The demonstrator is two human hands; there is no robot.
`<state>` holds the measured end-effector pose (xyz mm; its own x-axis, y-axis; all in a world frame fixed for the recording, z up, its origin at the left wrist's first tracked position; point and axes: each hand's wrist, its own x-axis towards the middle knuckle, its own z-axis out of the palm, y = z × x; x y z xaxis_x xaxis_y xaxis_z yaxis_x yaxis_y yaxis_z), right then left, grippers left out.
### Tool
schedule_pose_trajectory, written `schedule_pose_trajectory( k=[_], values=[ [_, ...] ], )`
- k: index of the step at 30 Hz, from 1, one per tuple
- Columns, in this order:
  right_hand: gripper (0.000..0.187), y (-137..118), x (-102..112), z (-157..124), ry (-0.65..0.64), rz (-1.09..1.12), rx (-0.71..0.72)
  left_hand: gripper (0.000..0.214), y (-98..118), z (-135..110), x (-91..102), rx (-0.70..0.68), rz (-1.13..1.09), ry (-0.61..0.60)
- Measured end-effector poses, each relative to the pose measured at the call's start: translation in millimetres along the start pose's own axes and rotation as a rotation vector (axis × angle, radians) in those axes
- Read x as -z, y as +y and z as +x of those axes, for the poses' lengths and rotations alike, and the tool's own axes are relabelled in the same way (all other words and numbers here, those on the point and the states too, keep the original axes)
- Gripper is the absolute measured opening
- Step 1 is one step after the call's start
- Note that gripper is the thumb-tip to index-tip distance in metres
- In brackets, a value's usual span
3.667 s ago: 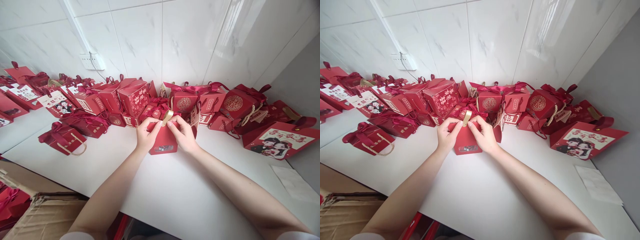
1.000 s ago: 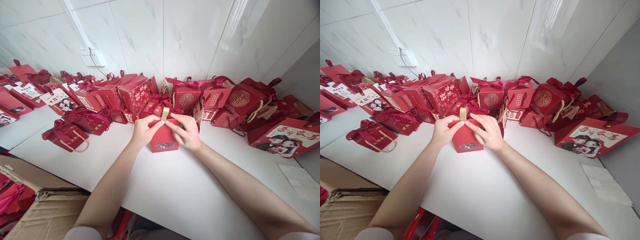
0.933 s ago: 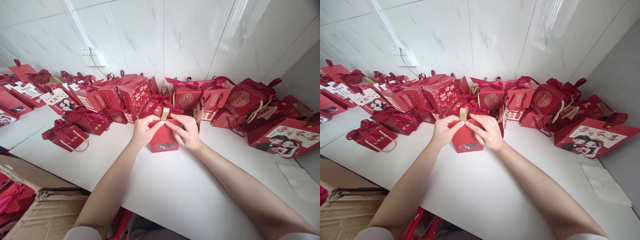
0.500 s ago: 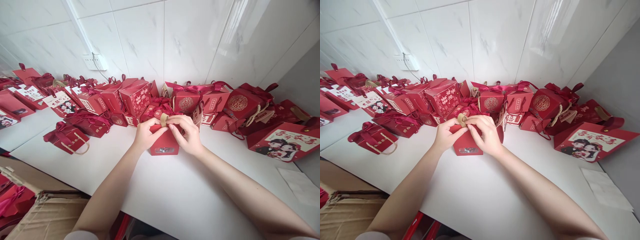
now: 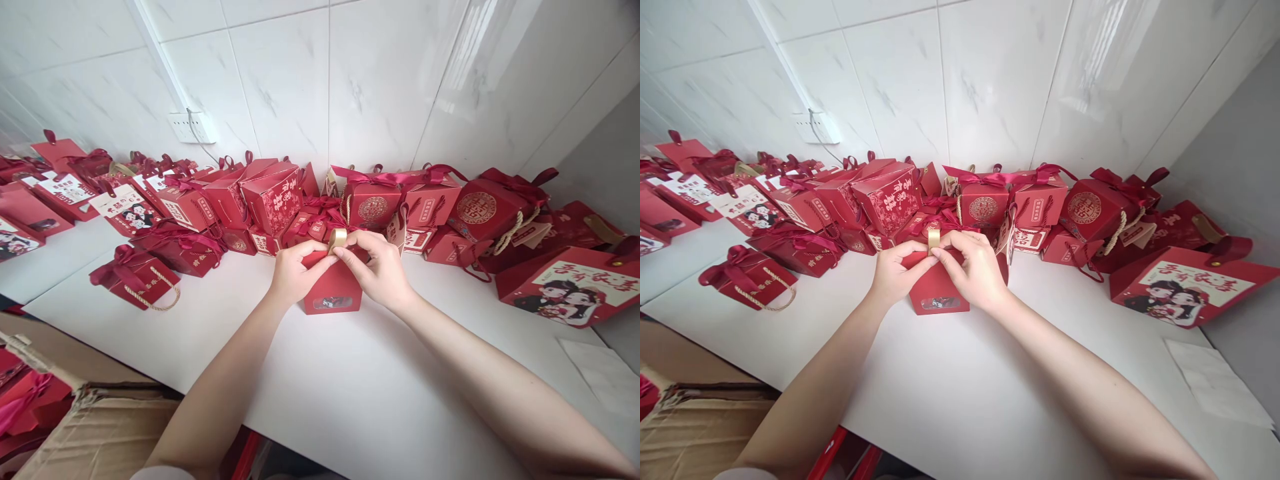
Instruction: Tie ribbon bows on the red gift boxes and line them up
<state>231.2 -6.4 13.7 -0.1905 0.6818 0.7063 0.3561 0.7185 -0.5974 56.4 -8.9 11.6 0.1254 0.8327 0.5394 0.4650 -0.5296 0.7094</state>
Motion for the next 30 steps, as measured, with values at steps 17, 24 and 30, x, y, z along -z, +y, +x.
schedule_pose_trajectory(
  k=[17,24,30],
  values=[
    [0.010,3,3,2,0.025,0.231,-0.133,0.017,2,2,3.1,0.008,-0.087,-0.073],
    [0.020,8,1,3,-0.022,0.442,-0.230,0.025,0,1,13.0,0.026,-0.087,-0.199],
    [0.022,8,9,4,-0.127,0.276,-0.237,0.023,-2,2,15.9,-0.101,0.022,-0.166]
  ],
)
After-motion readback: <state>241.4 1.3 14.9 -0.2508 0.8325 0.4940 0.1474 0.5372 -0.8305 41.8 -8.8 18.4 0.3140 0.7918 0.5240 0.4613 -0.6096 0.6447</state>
